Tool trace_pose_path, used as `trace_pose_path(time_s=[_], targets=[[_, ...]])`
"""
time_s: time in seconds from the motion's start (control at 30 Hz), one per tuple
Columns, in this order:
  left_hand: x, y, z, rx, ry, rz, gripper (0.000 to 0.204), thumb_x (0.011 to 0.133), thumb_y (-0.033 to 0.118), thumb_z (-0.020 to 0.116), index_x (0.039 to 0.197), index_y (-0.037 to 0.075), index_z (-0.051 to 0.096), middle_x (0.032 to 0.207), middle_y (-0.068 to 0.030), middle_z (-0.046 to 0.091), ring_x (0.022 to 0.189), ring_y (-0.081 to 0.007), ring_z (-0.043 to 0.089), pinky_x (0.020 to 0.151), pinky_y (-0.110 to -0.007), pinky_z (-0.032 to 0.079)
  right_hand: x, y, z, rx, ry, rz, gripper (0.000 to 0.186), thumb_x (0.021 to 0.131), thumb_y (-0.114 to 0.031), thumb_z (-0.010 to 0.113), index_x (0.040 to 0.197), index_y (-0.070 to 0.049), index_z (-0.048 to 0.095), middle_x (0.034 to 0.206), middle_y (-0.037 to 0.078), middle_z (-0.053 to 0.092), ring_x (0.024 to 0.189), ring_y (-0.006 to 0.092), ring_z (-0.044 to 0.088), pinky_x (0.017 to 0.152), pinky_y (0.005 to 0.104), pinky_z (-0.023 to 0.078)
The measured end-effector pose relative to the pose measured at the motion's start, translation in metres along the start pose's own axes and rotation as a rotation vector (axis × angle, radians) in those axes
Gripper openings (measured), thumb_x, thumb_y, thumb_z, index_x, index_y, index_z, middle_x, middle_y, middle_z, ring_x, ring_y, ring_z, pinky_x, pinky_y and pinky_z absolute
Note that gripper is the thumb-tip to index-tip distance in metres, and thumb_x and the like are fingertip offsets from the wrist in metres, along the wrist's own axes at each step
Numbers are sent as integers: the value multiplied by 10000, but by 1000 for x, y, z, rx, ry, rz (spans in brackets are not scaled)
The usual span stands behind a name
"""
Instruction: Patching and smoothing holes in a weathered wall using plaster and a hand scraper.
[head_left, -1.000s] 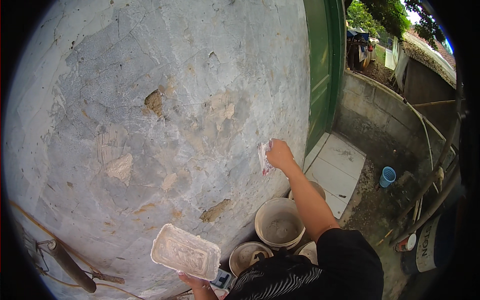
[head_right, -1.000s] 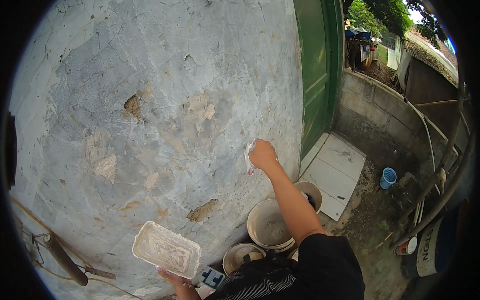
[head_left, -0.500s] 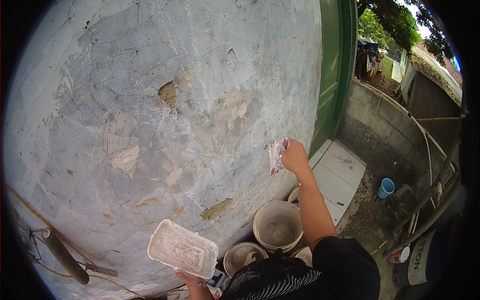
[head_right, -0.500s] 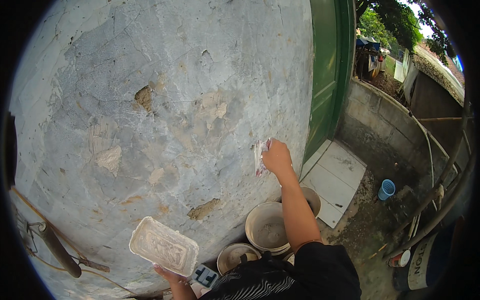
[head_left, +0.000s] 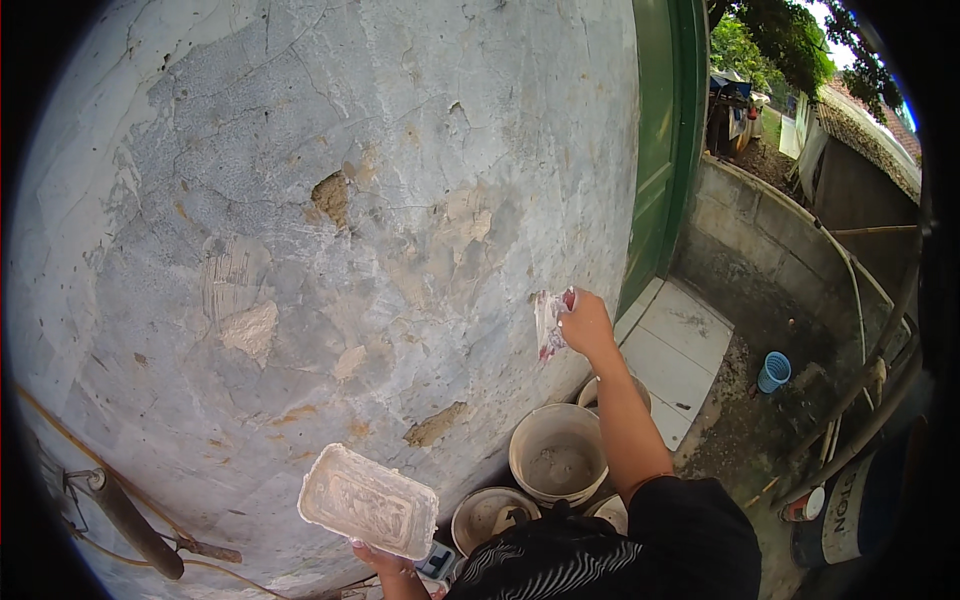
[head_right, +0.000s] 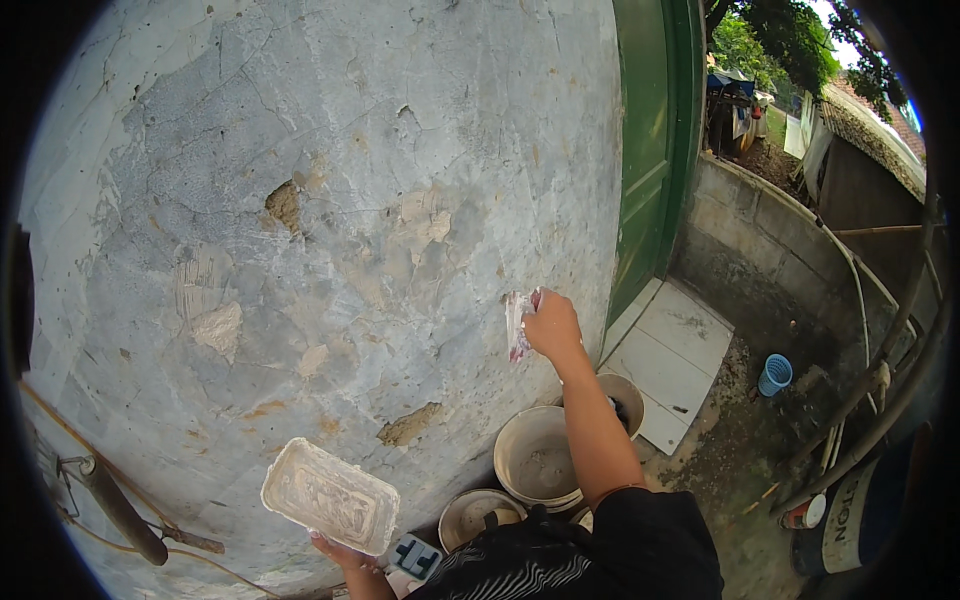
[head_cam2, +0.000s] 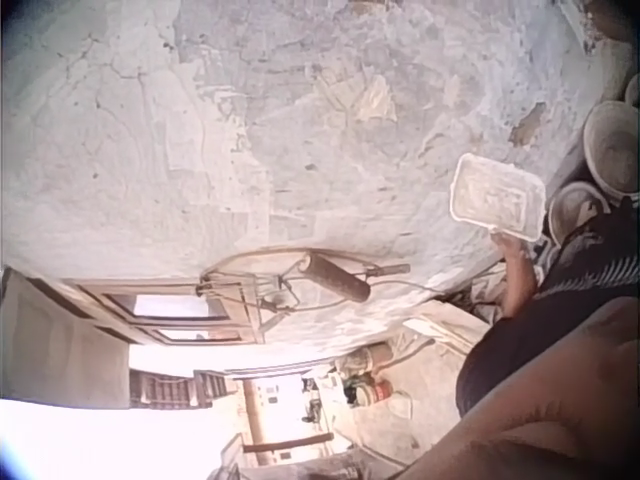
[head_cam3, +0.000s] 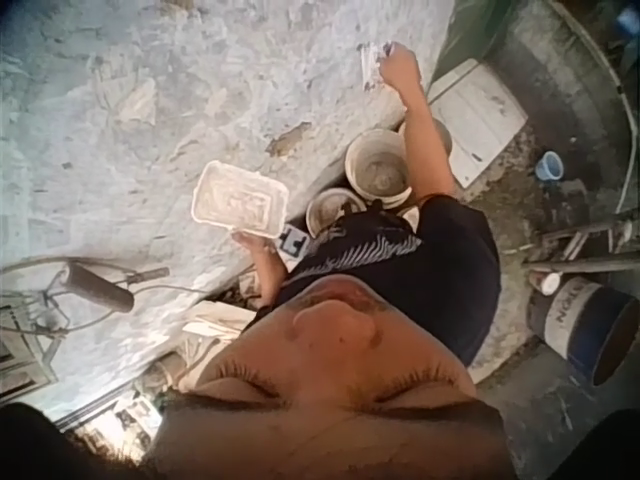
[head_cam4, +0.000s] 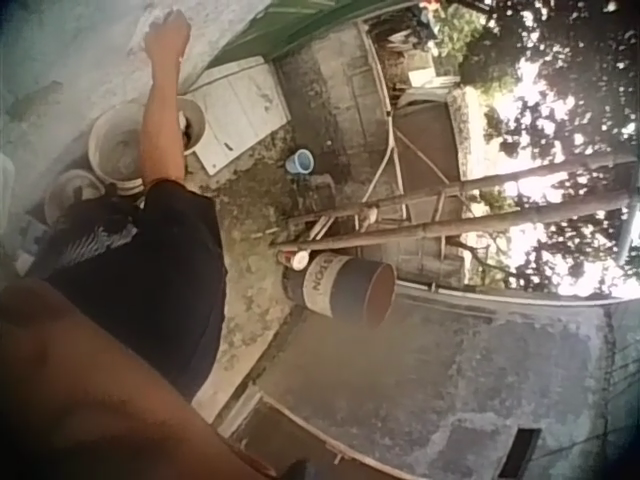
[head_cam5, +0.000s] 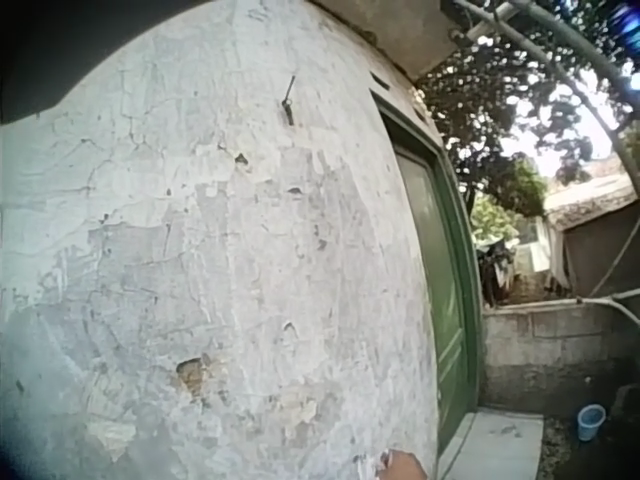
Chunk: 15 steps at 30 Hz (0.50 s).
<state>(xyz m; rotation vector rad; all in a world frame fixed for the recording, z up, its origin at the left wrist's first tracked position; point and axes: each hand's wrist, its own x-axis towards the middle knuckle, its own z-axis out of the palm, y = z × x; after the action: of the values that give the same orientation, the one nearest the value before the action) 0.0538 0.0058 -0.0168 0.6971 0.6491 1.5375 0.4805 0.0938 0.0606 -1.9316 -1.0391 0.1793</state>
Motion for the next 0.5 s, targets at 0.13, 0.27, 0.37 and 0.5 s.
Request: trace_pose_path(time_s=[0.13,0.27,0.37,0.5], targets=[[2,-1,4,37,12,-15,929,746,660,546,1415,88,251,1363,-125,391,1177,-319,470,942,-468,450,9,-1,15,-116,23,1,210,696,-127,591,843,21,613,845,254,637,831,428,613,756,454,494],[5,-3,0,-40,4,2,912,754,651,540,1415,92,254,1362,-121,392,1181,-320,469,948,-472,446,5,-10,7,-36,-19,-19,204,691,-125,593,833,20,613,828,255,635,826,430,613,749,456,495],[4,-3,2,-35,-29,-13,901,759,645,534,1414,92,256,1360,-123,394,1184,-320,469,948,-471,448,3,-10,11,-97,8,-32,202,687,-124,591,823,24,613,815,260,631,816,432,612,744,456,496],[4,0,0,-34,-22,-5,855,783,630,493,1412,95,272,1357,-123,406,1179,-325,473,948,-476,445,2,-7,-1,-40,13,-24,207,683,-127,588,815,30,614,814,270,627,802,431,611,733,453,494]])
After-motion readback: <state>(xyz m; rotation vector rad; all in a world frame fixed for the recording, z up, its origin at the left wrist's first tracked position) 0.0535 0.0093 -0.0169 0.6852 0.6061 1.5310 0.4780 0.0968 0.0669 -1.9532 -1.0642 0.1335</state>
